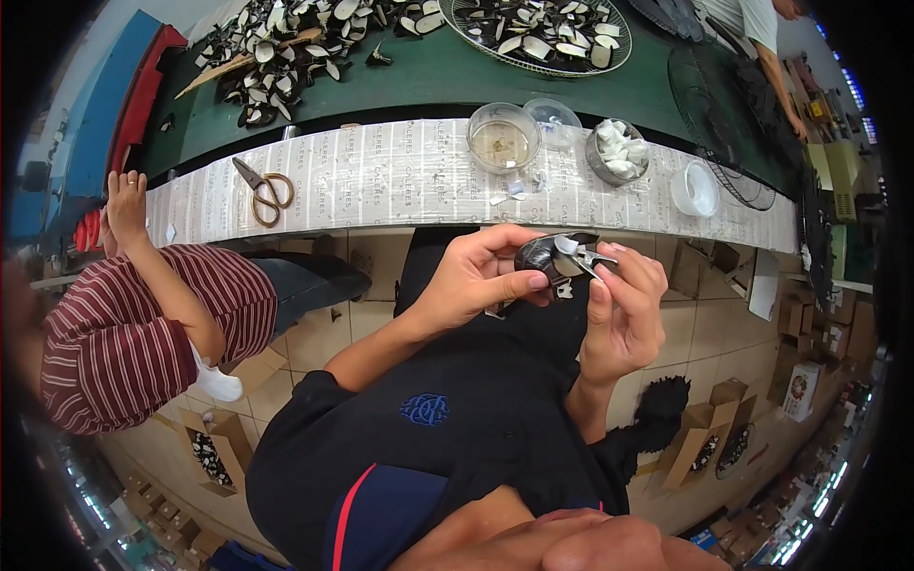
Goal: Manually assemble components of a high-heeled shoe by gluing and fitting pieces together.
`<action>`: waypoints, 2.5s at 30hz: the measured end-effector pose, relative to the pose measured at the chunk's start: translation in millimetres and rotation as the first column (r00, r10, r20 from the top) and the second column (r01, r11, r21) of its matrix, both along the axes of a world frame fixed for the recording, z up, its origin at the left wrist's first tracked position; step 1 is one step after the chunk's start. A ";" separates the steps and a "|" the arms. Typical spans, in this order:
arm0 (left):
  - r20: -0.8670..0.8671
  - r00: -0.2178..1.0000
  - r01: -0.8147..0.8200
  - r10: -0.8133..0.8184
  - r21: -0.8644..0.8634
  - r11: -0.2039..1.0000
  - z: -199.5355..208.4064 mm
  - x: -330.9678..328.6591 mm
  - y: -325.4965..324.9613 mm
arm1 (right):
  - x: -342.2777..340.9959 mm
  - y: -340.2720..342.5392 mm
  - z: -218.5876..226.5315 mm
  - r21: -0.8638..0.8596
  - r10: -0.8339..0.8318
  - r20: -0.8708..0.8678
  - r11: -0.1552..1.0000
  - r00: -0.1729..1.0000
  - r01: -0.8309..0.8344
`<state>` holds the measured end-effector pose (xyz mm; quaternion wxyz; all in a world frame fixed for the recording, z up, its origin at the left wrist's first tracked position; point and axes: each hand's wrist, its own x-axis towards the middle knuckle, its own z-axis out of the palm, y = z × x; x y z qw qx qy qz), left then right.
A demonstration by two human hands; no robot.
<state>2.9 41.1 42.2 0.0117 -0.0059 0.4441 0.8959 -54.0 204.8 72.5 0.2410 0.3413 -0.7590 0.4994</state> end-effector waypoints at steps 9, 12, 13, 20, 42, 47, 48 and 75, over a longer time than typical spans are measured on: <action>0.047 0.998 0.036 -0.039 0.064 0.997 0.8 0.5 -3.3 | -2.3 0.0 -2.8 0.032 -0.157 -0.162 0.986 0.974 0.164; 0.051 0.998 0.030 -0.034 0.071 0.997 0.7 -0.1 -3.3 | -3.0 2.5 -2.8 0.045 -0.218 -0.212 0.972 0.953 0.233; 0.059 0.998 0.032 -0.036 0.073 0.997 1.1 -0.5 -3.3 | -4.2 4.0 -4.6 0.044 -0.218 -0.212 0.972 0.953 0.233; 0.082 0.994 0.060 -0.075 0.177 0.982 -2.3 -2.4 -8.9 | -25.2 33.4 -41.1 -0.742 0.375 0.581 0.609 0.722 0.281; 0.104 0.989 0.087 -0.105 0.168 0.982 -4.8 -6.2 -0.2 | 2.6 9.1 -2.7 -0.089 -0.051 0.121 0.994 0.991 0.061; 0.106 0.990 0.081 -0.097 0.152 0.985 -3.0 -6.6 -0.5 | 1.7 6.4 0.8 0.159 -0.135 -0.069 0.977 0.988 0.144; 0.107 0.990 0.081 -0.097 0.152 0.985 -3.0 -6.6 -0.5 | 1.7 6.3 0.5 0.167 -0.177 -0.107 0.967 0.978 0.193; 0.163 0.984 0.040 -0.075 0.209 0.977 -7.1 -9.7 -1.3 | 10.6 11.4 9.4 0.172 -0.069 0.065 0.983 0.995 0.057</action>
